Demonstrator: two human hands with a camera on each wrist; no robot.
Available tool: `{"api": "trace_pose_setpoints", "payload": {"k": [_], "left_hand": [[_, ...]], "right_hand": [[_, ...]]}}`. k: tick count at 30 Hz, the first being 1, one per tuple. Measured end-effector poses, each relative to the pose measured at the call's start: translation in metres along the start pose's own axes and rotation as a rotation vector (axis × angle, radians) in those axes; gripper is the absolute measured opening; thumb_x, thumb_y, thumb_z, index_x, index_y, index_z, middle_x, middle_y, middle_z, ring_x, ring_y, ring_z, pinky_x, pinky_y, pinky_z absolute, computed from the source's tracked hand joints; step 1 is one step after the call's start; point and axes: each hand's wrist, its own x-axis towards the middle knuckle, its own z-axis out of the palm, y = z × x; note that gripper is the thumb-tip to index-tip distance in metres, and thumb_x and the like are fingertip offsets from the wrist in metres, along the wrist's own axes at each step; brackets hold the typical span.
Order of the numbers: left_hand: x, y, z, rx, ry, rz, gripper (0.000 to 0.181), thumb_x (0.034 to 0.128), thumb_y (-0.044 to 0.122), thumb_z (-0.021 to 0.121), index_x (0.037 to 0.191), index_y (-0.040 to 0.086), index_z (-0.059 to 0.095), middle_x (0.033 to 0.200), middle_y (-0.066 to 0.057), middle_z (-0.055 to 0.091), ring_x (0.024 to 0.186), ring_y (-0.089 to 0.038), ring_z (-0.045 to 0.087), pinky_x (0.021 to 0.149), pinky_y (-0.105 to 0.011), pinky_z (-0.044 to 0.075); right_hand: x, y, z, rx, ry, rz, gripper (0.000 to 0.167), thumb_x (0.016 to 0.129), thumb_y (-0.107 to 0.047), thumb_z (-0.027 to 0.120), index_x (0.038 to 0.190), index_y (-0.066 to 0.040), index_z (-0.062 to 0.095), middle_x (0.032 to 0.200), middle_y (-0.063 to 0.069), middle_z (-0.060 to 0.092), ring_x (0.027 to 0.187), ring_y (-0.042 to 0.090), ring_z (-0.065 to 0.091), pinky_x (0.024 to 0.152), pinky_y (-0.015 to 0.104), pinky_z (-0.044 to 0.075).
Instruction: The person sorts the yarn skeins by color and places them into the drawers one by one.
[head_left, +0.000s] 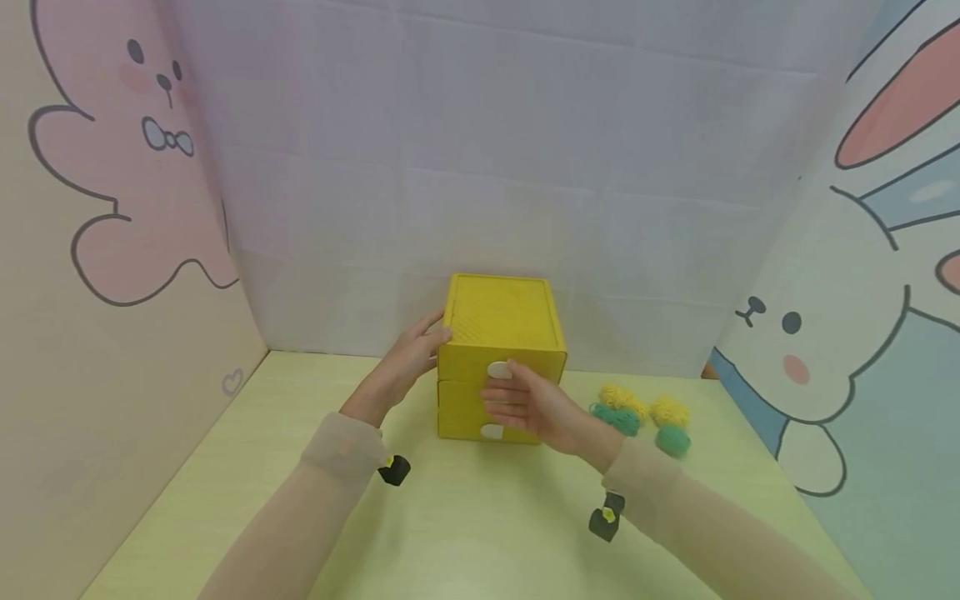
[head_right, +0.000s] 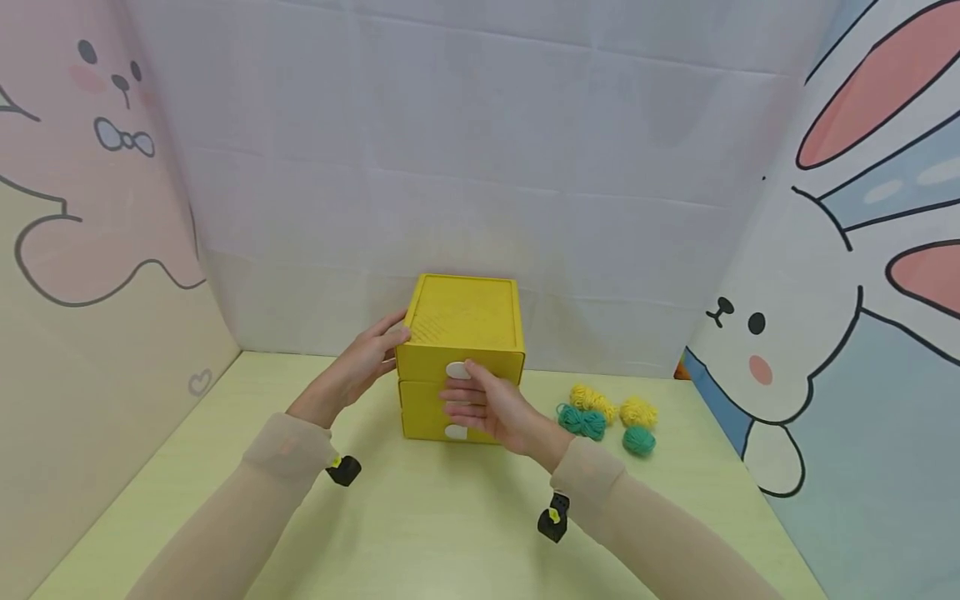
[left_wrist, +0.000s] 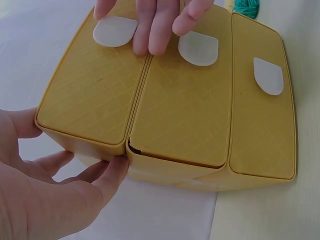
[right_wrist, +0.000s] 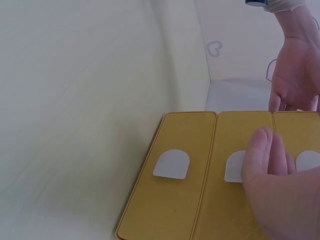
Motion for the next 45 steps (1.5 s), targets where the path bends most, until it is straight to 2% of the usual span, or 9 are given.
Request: {"api": "trace_pose_setpoints", "payload": {"k": [6,13,20,30,34,38,45], "left_hand": [[0.0,0.0,0.0,0.01,-0.005,0.003,0.064,0.1133,0.036,0.049,0.171,0.026,0.022,0.174,-0.006,0.026,0.157,-0.032,0.035,0.129,-0.053,0.03],[0.001,-0.001,0.001,0.017,-0.002,0.001,0.064,0.1133,0.035,0.049,0.171,0.027,0.023,0.175,-0.005,0.023,0.157,-0.032,0.033,0.129,-0.054,0.03],[0.002,-0.001,0.002,0.014,0.002,-0.002,0.064,0.1133,0.035,0.049,0.171,0.027,0.022,0.176,-0.005,0.022,0.158,-0.032,0.033,0.129,-0.054,0.029],[0.002,-0.001,0.003,0.013,0.0,0.005,0.064,0.1136,0.035,0.049,0.171,0.027,0.022,0.175,-0.006,0.023,0.158,-0.033,0.033,0.129,-0.053,0.029],[0.001,-0.001,0.003,0.011,-0.002,0.004,0.064,0.1132,0.036,0.049,0.171,0.028,0.023,0.176,-0.005,0.022,0.158,-0.033,0.032,0.129,-0.053,0.029],[0.001,0.0,0.003,0.008,-0.004,0.004,0.064,0.113,0.036,0.05,0.171,0.028,0.023,0.176,-0.004,0.021,0.158,-0.034,0.031,0.129,-0.054,0.028],[0.0,0.0,0.001,0.005,-0.001,0.002,0.065,0.1128,0.036,0.05,0.171,0.028,0.024,0.175,-0.005,0.026,0.157,-0.031,0.035,0.129,-0.053,0.03]], "right_hand": [[-0.006,0.006,-0.006,-0.085,0.008,0.013,0.074,0.114,-0.054,0.039,0.154,0.007,0.047,0.153,0.027,0.055,0.138,0.047,0.056,0.115,0.047,0.051],[-0.012,0.018,-0.021,-0.113,0.009,0.026,0.063,0.114,-0.046,0.045,0.147,0.007,0.053,0.149,0.026,0.059,0.12,0.03,0.071,0.114,0.048,0.051],[-0.016,0.026,-0.028,-0.126,0.027,0.048,0.063,0.113,-0.044,0.045,0.15,0.007,0.05,0.148,0.029,0.058,0.132,0.044,0.062,0.111,0.044,0.055],[-0.014,0.038,-0.031,-0.12,0.041,0.089,0.067,0.112,-0.045,0.048,0.15,0.011,0.047,0.15,0.031,0.055,0.13,0.042,0.063,0.109,0.043,0.056],[-0.012,0.043,-0.03,-0.126,0.046,0.101,0.069,0.112,-0.047,0.048,0.149,0.011,0.047,0.148,0.03,0.057,0.131,0.046,0.061,0.108,0.044,0.056],[-0.008,0.046,-0.027,-0.117,0.03,0.109,0.069,0.113,-0.047,0.044,0.152,0.01,0.046,0.151,0.032,0.055,0.135,0.05,0.057,0.111,0.047,0.054],[0.002,0.05,-0.019,-0.023,-0.004,0.125,0.07,0.114,-0.048,0.041,0.157,0.007,0.041,0.157,0.032,0.048,0.142,0.052,0.05,0.119,0.053,0.045]]}}
